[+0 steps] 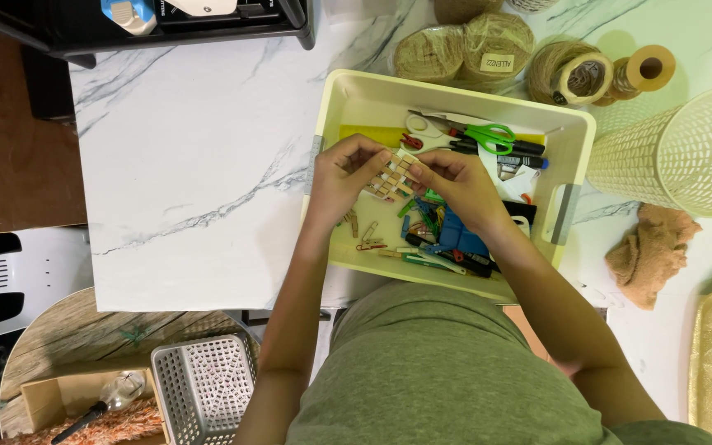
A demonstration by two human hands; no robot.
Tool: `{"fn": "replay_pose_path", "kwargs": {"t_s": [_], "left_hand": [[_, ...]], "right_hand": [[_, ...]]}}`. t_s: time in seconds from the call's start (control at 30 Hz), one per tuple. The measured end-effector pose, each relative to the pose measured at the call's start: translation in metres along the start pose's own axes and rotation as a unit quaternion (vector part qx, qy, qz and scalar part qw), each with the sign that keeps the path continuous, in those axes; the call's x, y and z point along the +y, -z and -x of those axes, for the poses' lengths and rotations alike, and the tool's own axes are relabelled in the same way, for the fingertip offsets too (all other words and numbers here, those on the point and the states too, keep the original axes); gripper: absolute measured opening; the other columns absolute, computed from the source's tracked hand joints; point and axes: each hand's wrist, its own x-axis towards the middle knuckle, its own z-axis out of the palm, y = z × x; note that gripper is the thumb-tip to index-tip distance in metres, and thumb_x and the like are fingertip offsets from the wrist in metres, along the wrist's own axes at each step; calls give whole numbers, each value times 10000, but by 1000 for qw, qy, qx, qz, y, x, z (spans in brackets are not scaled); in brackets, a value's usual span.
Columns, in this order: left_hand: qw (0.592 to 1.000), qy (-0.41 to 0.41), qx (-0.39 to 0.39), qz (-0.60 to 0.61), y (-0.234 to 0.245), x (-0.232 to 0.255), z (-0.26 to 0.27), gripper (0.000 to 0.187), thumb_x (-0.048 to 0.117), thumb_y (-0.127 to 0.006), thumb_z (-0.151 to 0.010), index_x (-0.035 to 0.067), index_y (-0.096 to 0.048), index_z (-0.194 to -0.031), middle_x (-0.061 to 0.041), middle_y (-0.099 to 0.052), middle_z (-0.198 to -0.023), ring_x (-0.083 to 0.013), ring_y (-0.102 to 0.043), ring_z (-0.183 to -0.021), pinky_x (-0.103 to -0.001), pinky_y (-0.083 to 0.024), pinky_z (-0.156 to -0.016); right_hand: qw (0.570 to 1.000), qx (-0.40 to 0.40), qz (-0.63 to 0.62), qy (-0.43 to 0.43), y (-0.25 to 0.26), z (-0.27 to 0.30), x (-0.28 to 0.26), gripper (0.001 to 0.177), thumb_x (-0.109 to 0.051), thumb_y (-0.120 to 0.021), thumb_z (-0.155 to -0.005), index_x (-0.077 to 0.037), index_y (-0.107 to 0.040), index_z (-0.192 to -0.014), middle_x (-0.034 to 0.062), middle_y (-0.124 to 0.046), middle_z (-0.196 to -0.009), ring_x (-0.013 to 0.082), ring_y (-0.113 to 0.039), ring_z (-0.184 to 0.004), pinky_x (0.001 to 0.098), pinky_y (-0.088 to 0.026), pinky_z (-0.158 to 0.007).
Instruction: Organizing stationery items into a container including clips and tags.
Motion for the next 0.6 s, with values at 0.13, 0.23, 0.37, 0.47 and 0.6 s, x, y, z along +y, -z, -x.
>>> {"fn": "replay_pose_path", "kwargs": {"t_s": [0.13,0.23,0.37,0.47,0.6], "left_hand": [[999,-34,1,-17,4,-12,0,85,60,-734,-978,-17,-699,-990,-15,-703,-872,-39,-631,-790,-200,-535,-702],[999,-44,3,-27,4,-11,1,80,58,-735,-980,-12,-696,-989,-7,-696,-872,-37,-622,-801,-197,-536,-716],[999,-42,0,-27,3,-7,1,74,56,-732,-979,-6,-692,-989,-4,-702,-878,-35,-628,-808,-194,-540,-720],[999,-39,-7,-16,5,-10,1,74,57,-728,-981,-6,-690,-989,-5,-697,-871,-33,-624,-799,-194,-536,-710],[999,-35,-6,-28,4,-7,1,70,52,-724,-979,-10,-694,-988,-8,-696,-864,-33,-620,-786,-195,-534,-697]], "right_hand": [[1000,-3,1,-1,1,0,4,287,-191,-686,-1012,38,-714,-1183,47,-727,-981,97,-652,-854,253,-548,-810],[1000,-1,-2,5,-1,0,1,293,-187,-690,-1006,40,-711,-1191,51,-732,-987,100,-657,-864,255,-550,-818],[1000,2,-9,0,-1,0,3,289,-182,-691,-1001,42,-712,-1183,51,-733,-986,103,-659,-857,257,-551,-812],[1000,3,-9,-3,-1,0,3,289,-182,-691,-1002,41,-714,-1184,51,-733,-981,104,-656,-849,257,-550,-807],[1000,0,-9,6,-2,1,3,292,-180,-694,-1001,42,-713,-1190,50,-732,-991,103,-654,-856,255,-551,-810]]}}
